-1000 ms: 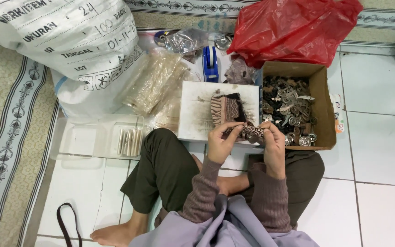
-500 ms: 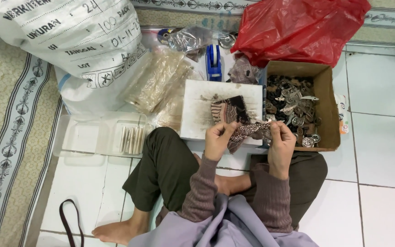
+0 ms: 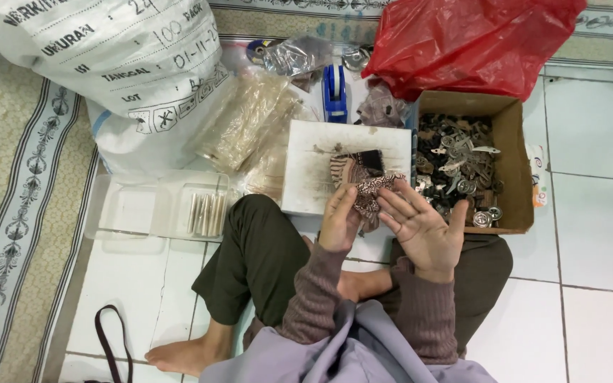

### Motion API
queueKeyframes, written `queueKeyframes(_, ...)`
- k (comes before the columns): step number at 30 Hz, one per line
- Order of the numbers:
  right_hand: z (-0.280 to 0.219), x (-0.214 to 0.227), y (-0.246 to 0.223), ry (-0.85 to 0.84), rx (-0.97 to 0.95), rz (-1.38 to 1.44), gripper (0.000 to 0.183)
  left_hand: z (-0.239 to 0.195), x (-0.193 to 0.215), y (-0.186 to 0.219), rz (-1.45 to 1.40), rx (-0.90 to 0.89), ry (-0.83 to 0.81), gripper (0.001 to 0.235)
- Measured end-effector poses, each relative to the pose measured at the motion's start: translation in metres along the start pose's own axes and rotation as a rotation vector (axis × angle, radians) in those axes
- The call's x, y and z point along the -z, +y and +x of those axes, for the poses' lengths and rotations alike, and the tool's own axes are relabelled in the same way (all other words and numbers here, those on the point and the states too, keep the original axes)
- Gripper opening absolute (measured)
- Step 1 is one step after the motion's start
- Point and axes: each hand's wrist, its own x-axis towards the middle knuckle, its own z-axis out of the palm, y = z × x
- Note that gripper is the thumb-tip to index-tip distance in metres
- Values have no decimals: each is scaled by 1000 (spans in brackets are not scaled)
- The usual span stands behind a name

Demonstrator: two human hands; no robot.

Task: Organizing and sorting small metal components from a box onto a white board.

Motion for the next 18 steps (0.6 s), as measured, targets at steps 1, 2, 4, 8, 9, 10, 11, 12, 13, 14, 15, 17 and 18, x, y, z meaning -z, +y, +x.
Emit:
queueKeyframes(1,0,0,0,0,-1,2,108,-3,-5,6,1,0,2,21)
queueKeyframes(2,1,-1,0,9,-26,5,109,-7,-11,13,-21,3,-1,19)
queueKeyframes(4,2,-2,-2,18,-52,7,111,-8,-23,26,-44,4,-3,18)
queueKeyframes(8,1,-2,-7,-37,-57,132,110,-5,-29,37,-359,53,-81,24)
queueKeyframes(9,1,0,-8,-72,-53,199,107,-4,-25,35,-455,100,-102,38)
queueKeyframes(10,1,3,-7,-72,-54,200,107,-2,-15,28,-455,100,-100,38)
queueKeyframes(11,1,7,-7,-114,-62,245,107,0,-5,20,-488,127,-97,45)
queueKeyframes(12,1,10,-7,-156,-69,289,107,2,5,12,-521,154,-94,53)
queueKeyframes(13,2,13,-5,-156,-70,290,107,2,6,10,-521,154,-93,53)
queueKeyframes(14,2,15,-2,-161,-69,275,108,2,7,8,-543,179,-57,52)
queueKeyframes(15,3,17,0,-166,-67,260,108,2,8,6,-566,204,-21,51)
queueKeyframes(17,2,22,4,-165,-78,260,108,10,18,-3,-525,168,-95,41)
queueKeyframes(18,2,24,6,-164,-89,260,108,14,23,-7,-485,131,-169,34)
